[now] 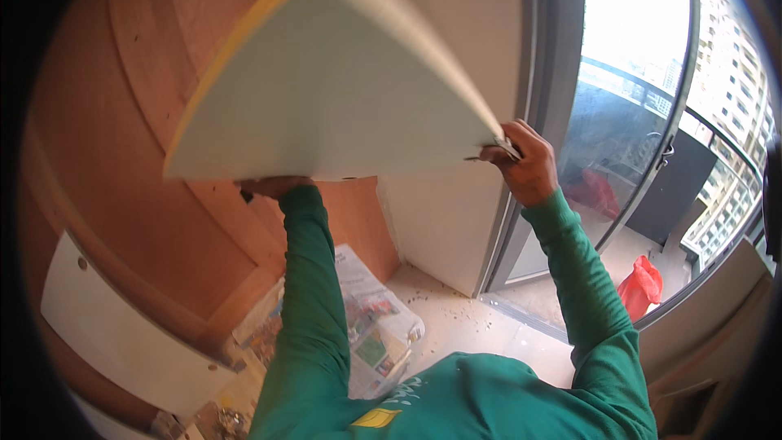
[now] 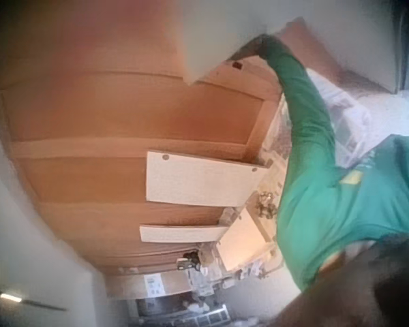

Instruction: The person uses a screwdriver to remove wooden dowels from pre-drilled holes in a white cabinet door. After removing the dowels, the person places the door aside. The scene shows other workers in the background assembling furniture components.

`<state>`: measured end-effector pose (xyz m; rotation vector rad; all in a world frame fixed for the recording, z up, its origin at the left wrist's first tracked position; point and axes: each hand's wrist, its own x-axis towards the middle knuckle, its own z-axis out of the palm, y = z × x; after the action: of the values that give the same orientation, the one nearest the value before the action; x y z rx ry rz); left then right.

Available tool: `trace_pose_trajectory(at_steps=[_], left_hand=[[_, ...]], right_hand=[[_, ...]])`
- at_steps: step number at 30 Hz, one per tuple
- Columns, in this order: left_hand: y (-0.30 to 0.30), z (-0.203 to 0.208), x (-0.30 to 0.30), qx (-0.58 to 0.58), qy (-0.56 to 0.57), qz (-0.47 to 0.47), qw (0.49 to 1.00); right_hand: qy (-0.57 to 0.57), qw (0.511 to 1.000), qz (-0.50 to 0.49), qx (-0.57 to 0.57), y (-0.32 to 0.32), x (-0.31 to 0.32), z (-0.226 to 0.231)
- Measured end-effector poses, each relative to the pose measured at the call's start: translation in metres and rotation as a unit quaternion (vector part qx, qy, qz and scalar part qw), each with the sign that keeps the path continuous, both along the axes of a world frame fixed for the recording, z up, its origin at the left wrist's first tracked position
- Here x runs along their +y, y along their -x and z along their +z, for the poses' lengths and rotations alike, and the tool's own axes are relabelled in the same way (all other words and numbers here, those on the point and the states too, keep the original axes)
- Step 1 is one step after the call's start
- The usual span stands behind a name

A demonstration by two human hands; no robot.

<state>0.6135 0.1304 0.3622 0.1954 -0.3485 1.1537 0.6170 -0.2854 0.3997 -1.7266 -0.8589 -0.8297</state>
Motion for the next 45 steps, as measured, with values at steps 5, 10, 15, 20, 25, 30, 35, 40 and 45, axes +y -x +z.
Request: trace_pose_trajectory(at_steps=[5,10,15,20,25,30,35,40,45], left_hand=[[-0.041,0.018,-0.006,-0.160,0.068,-0.223,0.959],[-0.050,0.061,0.002,-0.096,-0.029,-0.149,0.984],[-0.043,0.143,-0.009,0.024,-0.026,0.086,0.996],[-0.016,0.177,0.004,0.113,-0.018,0.250,0.961],[0.030,0.208,0.012,0.227,-0.216,0.406,0.859],[0.084,0.246,-0.043,0.252,-0.259,0.409,0.838],[0.100,0.259,-0.061,0.320,-0.226,0.382,0.837],[0.107,0.239,-0.048,0.300,-0.184,0.372,0.859],[0.120,0.222,-0.045,0.383,-0.158,0.357,0.837]], right_hand=[[0.026,0.998,0.065,0.008,-0.042,-0.010,0.046],[0.000,0.991,0.117,0.061,-0.064,0.004,0.077],[-0.078,0.987,0.078,0.113,-0.079,0.013,0.111],[-0.095,0.976,0.078,0.182,-0.095,0.016,0.111],[-0.139,0.956,0.094,0.241,-0.111,0.018,0.124],[-0.165,0.939,0.140,0.268,-0.109,0.020,0.140],[-0.129,0.962,0.110,0.215,-0.095,0.029,0.157],[-0.079,0.991,-0.105,0.008,-0.068,0.014,0.117],[0.043,0.982,-0.042,0.177,-0.037,-0.002,0.030]])
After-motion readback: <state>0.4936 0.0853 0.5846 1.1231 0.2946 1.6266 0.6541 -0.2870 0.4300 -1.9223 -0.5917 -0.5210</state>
